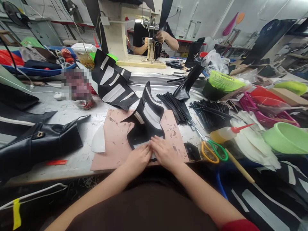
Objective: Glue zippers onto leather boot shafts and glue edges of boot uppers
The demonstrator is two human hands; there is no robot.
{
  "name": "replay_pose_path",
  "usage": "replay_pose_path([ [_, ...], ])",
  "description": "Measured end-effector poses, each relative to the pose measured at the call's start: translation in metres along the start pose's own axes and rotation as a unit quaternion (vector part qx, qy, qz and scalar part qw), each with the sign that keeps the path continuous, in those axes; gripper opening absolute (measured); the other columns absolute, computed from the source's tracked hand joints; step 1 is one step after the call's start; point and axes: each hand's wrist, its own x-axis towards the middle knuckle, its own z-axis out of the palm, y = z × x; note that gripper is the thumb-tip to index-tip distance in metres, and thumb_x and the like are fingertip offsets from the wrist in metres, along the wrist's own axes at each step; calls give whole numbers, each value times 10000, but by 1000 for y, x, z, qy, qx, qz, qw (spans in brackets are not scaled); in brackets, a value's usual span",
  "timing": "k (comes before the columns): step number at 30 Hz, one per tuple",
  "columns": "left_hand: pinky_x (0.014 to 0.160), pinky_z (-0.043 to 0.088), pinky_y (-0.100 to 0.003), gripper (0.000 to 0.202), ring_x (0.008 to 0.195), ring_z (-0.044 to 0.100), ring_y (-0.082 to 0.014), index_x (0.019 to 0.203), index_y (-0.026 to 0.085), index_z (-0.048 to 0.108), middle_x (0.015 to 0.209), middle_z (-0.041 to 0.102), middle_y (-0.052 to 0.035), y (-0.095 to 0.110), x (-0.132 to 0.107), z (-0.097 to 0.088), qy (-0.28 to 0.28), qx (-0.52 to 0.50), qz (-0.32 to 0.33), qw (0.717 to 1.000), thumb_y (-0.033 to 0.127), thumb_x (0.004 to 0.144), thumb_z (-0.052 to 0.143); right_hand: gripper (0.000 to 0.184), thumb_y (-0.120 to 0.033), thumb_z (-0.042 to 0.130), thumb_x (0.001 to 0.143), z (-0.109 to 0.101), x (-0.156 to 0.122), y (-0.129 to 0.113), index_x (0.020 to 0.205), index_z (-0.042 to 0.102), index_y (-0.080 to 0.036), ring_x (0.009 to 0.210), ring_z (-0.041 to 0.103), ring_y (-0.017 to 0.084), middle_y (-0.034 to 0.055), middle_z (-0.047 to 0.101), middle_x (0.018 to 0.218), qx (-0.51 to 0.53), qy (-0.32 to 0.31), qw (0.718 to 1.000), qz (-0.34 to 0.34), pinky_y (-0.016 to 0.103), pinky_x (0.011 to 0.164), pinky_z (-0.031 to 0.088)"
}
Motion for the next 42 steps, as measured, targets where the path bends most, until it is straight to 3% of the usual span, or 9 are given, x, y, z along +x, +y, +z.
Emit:
replay_pose_path([
  [9, 1033, 305, -481, 614, 1289, 303, -288, 1330, 222, 359, 1403, 331, -108, -1, -6, -2, -101, -59, -92, 989, 541, 814, 455, 508, -393, 406, 880, 9, -5, 1, 1337, 382, -174, 1314, 247, 294, 131, 307, 1421, -31, -93, 993, 65, 451, 1022, 311],
  [13, 1010, 346, -437, 540, 1253, 379, -255, 1267, 274, 449, 1365, 404, -71, -20, -22, -7, -105, -73, -63, 990, 578, 823, 398, 542, -437, 404, 873, -10, -5, -1, 1322, 396, -134, 1219, 412, 268, 152, 447, 1329, 21, -95, 994, 56, 421, 978, 362],
  [17, 905, 437, -378, 382, 1029, 585, -199, 995, 284, 636, 1059, 664, -2, -66, -62, -19, -1, -21, -61, 998, 404, 908, 285, 398, -310, 405, 875, -43, -18, 24, 1221, 500, -140, 990, 569, 186, 87, 628, 1104, 43, -86, 995, -7, 315, 875, 435],
  [20, 716, 477, -393, 410, 748, 644, -227, 760, 254, 661, 714, 695, -18, -88, -72, -42, 57, 87, -62, 993, 336, 891, 281, 349, -114, 403, 820, -72, -30, 71, 1128, 567, -113, 1051, 531, 207, 122, 605, 1135, -146, -125, 979, 62, 328, 918, 381],
  [26, 575, 440, -321, 366, 540, 552, -183, 572, 187, 572, 579, 602, -48, -21, 8, -77, 149, 171, -111, 968, 316, 856, 379, 280, -35, 415, 775, -110, -35, 165, 949, 634, -42, 991, 542, 281, 208, 623, 1000, -355, -281, 868, 203, 401, 899, 318],
  [32, 1024, 301, -419, 451, 1258, 359, -276, 1229, 125, 492, 1354, 420, -125, 1, 67, -30, -111, 47, -108, 987, 289, 812, 438, 220, -57, 428, 768, -121, -36, 182, 842, 634, -76, 857, 572, 272, 171, 636, 840, -368, -303, 849, 229, 362, 728, 356],
  [35, 1039, 255, -478, 451, 1285, 316, -281, 1279, 209, 440, 1409, 340, -81, -8, 76, -25, -181, -12, -131, 975, 310, 849, 350, 255, -63, 423, 754, -139, -42, 174, 943, 593, -88, 861, 557, 274, 156, 613, 866, -369, -203, 874, 243, 370, 720, 359],
  [38, 1039, 241, -511, 406, 1305, 270, -295, 1117, 197, 578, 1423, 311, -69, -9, 86, -33, -215, -45, -143, 965, 346, 879, 285, 398, -232, 548, 729, -152, -47, 161, 1110, 497, -127, 946, 531, 285, 138, 585, 1008, -259, 76, 928, 258, 408, 786, 390],
  [42, 1047, 227, -527, 297, 1307, 259, -307, 984, 159, 624, 1348, 435, -95, -7, 96, -36, -225, -60, -141, 962, 290, 855, 391, 688, -530, 668, 587, -135, -45, 135, 1135, 456, -171, 950, 547, 259, 93, 571, 1040, 79, 422, 848, 310, 418, 784, 451],
])
